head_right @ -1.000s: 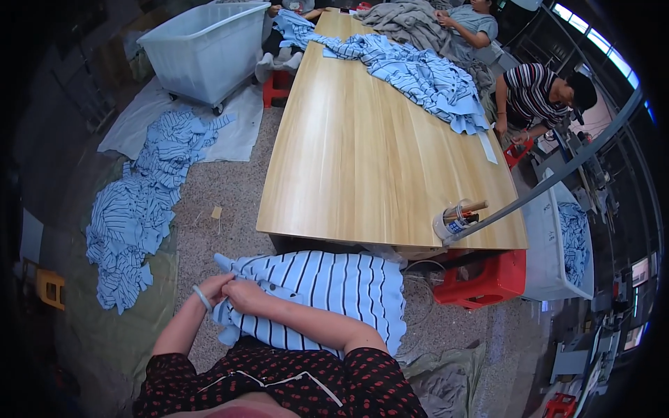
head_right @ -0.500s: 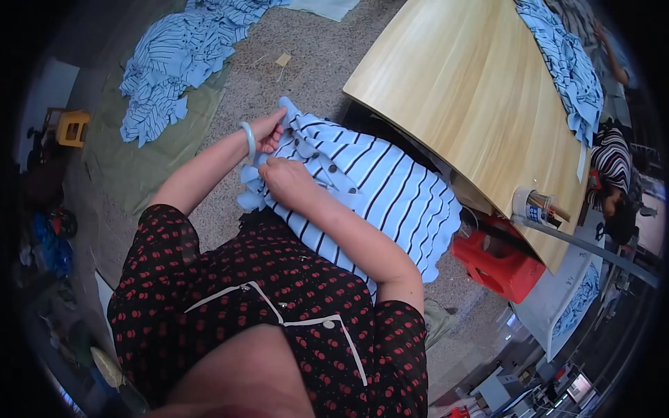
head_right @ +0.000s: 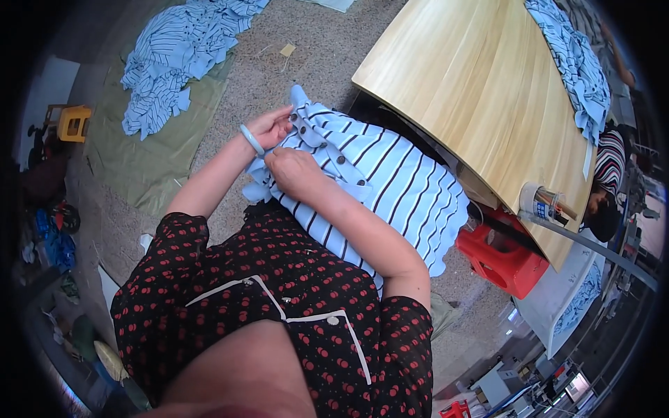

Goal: Inspect a striped blue and white shirt for loose threads or defects.

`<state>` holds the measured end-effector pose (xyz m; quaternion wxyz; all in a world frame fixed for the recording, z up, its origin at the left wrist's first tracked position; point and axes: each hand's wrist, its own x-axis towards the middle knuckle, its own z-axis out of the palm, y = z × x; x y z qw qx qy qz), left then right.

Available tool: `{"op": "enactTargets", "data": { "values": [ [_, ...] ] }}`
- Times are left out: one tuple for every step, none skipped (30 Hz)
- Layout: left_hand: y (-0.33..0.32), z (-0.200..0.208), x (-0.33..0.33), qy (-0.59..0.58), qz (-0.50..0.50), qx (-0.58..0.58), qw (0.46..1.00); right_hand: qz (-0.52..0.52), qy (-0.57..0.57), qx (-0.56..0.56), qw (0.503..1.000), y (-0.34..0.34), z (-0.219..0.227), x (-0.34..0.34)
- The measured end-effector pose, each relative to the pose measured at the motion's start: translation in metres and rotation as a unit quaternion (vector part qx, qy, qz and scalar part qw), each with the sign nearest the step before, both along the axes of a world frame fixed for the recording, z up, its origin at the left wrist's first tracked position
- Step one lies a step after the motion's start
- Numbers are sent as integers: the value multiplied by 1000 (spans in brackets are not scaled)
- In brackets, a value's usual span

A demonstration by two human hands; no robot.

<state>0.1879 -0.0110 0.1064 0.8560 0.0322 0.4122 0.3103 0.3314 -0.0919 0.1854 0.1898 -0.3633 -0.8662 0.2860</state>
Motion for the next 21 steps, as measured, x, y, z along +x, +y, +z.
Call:
{"op": "enactTargets", "data": {
  "values": [
    [-1, 4, 4, 9, -3, -6, 1000, 0, -1, -1, 1000, 1, -1, -1],
    [-1, 6, 5, 19, -6, -12, 1000, 2, 0, 0, 1000, 1, -1, -1],
    [3, -1, 2, -37, -29, 0, 999, 0, -3, -5, 1000, 2, -1, -2],
    [2, -3, 2, -36, -29, 1, 999, -3, -7, -11, 1000, 2, 0, -2],
    [2, -6, 4, -38, -12, 6, 999, -3, -5, -10, 1000, 3, 1, -3],
    [3, -7, 3, -40, 5, 11, 999, 1, -14, -16, 1000, 4, 2, -5],
    [2, -5, -1, -38, 6, 12, 999, 6, -23, -23, 999, 4, 4, -5],
    [0, -3, -8, -44, -16, 12, 999, 8, -20, -22, 1000, 5, 8, -6],
    [-3, 1, -14, -50, -38, 13, 998, -8, 16, -15, 1000, 8, 12, -6],
    [-9, 18, -13, -24, -56, 37, 997, -21, 55, -8, 998, 10, 13, -6],
    [-13, 36, -12, 5, -68, 63, 996, -20, 95, -1, 995, 16, 16, -7],
    [-18, 39, -14, 82, -94, 112, 986, -39, 106, 3, 994, 18, 22, -3],
    [-22, 42, -22, 91, -102, 133, 982, -52, 120, 6, 991, 21, 34, -3],
    [-28, 55, -20, 97, -115, 152, 977, -63, 132, -8, 989, 24, 43, 0],
    [-34, 68, -17, 95, -109, 132, 981, -70, 101, -26, 992, 26, 46, 1],
    [-39, 69, -23, 115, -134, 155, 972, -81, 66, -44, 994, 26, 48, 3],
    [-42, 70, -27, 134, -161, 177, 962, -88, 67, -52, 993, 25, 47, 3],
    [-49, 71, -30, 142, -159, 184, 959, -82, 71, -51, 993, 24, 45, 0],
    [-51, 68, -34, 144, -158, 182, 960, -85, 68, -60, 992, 20, 42, -1],
    [-54, 61, -40, 124, -206, 201, 949, -89, 64, -69, 992, 17, 39, -2],
    [-55, 56, -44, 101, -255, 219, 936, -87, 52, -70, 992, 17, 36, -4]
  ]
}}
